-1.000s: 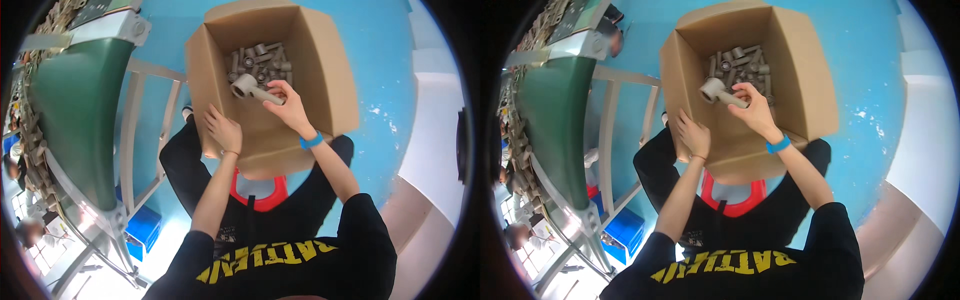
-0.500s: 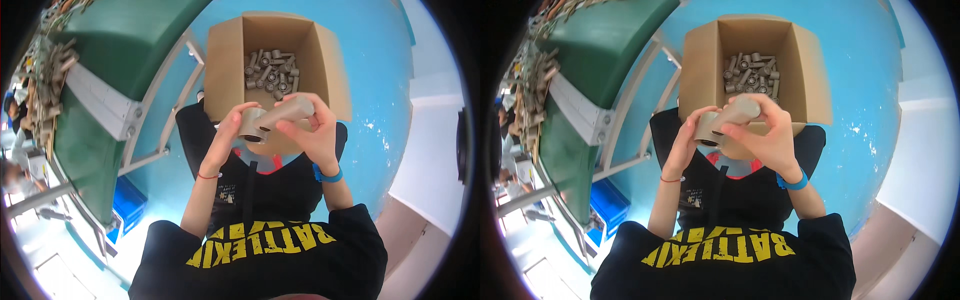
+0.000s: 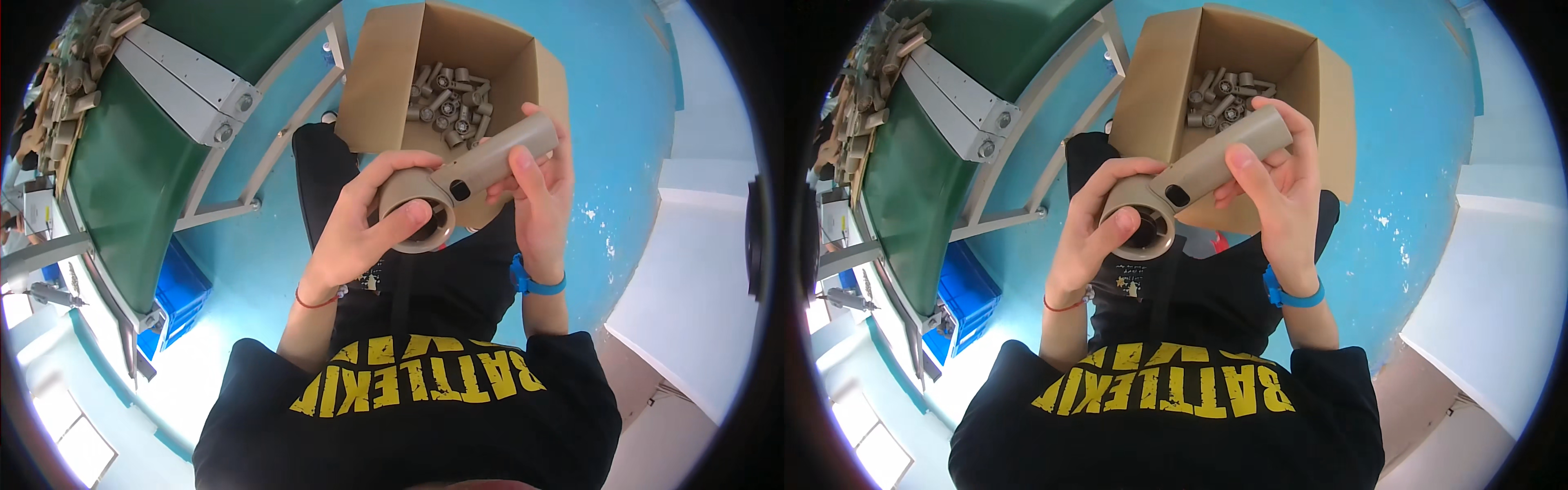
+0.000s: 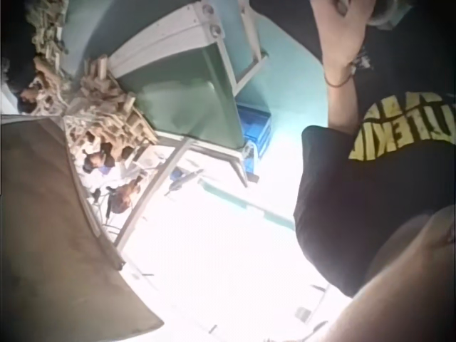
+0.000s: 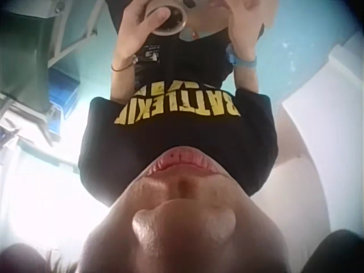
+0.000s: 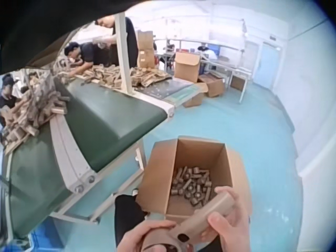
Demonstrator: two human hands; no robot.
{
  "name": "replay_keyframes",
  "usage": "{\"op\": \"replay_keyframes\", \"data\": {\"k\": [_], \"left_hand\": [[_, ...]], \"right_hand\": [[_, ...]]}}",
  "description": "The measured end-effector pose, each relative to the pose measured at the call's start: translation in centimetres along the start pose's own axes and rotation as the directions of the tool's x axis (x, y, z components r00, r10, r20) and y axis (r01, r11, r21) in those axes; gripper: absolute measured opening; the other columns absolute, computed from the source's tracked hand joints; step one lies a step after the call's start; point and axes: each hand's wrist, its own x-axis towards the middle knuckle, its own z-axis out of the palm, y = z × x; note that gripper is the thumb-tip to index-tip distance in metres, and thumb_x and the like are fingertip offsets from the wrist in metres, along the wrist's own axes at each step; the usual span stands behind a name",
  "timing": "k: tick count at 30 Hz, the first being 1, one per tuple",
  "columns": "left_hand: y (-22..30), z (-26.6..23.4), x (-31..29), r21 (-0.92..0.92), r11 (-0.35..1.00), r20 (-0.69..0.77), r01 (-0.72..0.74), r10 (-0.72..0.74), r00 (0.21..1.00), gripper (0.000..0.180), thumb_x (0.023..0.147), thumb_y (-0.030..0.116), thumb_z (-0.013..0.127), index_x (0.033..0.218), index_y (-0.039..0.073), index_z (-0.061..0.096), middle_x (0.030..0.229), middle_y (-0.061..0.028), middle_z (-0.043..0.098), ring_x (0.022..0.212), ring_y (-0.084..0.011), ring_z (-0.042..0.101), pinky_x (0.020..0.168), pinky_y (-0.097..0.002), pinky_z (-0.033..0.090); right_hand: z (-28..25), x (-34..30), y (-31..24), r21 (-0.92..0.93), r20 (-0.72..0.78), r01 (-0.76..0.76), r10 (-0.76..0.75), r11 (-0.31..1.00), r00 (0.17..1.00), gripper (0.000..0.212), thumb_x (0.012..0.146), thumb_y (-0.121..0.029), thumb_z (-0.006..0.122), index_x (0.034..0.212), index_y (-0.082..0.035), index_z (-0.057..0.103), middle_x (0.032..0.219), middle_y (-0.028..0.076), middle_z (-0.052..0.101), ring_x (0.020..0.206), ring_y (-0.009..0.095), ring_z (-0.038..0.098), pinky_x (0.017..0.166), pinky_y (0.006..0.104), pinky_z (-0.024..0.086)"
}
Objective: Assembling handheld fans on an assembly line using an electric screwdriver.
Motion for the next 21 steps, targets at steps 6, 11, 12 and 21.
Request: {"op": "replay_keyframes", "data": {"k": [6,11,12,21], "left_hand": [[-0.9,0.9,0.3,-0.044,0.988,-0.095,-0.147,0.142,0.985,0.035,0.091,0.014,0.061,0.123,0.001,0.053,0.108,-0.0085,0.06,0.096,-0.0142,0.059,0.089,-0.0271,0.046],[-1.0,0.9,1.2,-0.162,0.987,-0.212,0.004,-0.039,0.976,0.035,0.099,0.03,0.046,0.113,-0.001,0.057,0.098,-0.0068,0.064,0.091,-0.0114,0.059,0.083,-0.025,0.046],[-1.2,0.8,1.3,-0.134,0.986,-0.209,0.095,-0.121,0.97,0.042,0.101,0.036,0.04,0.109,-0.001,0.059,0.094,-0.0065,0.065,0.088,-0.0102,0.06,0.08,-0.0237,0.047],[-3.3,-1.5,0.0,-0.028,0.968,0.33,0.249,-0.227,0.916,0.043,0.097,0.035,0.05,0.119,-0.001,0.057,0.111,-0.0083,0.063,0.103,-0.0126,0.056,0.093,-0.0273,0.041]], "right_hand": [[-0.8,-0.7,0.3,-0.008,-0.012,0.056,-0.056,0.998,0.998,0.047,0.094,-0.02,0.057,0.133,-0.002,0.038,0.095,0.016,0.065,0.074,0.017,0.065,0.06,0.0239,0.051],[-1.6,-1.7,1.2,0.006,-0.046,0.035,-0.035,0.999,0.998,0.037,0.095,-0.022,0.056,0.122,0.0,0.043,0.085,0.011,0.063,0.067,0.016,0.063,0.056,0.0248,0.05],[-1.9,-1.9,1.4,0.012,-0.035,-0.013,0.013,1.0,0.999,0.034,0.095,-0.022,0.057,0.119,-0.001,0.044,0.084,0.011,0.063,0.065,0.015,0.062,0.055,0.0247,0.049],[-1.3,-3.0,-0.1,-0.148,0.099,-0.02,0.035,0.989,0.994,0.032,0.081,-0.015,0.072,0.106,-0.004,0.055,0.08,0.004,0.061,0.064,0.01,0.059,0.056,0.021,0.046]]}}
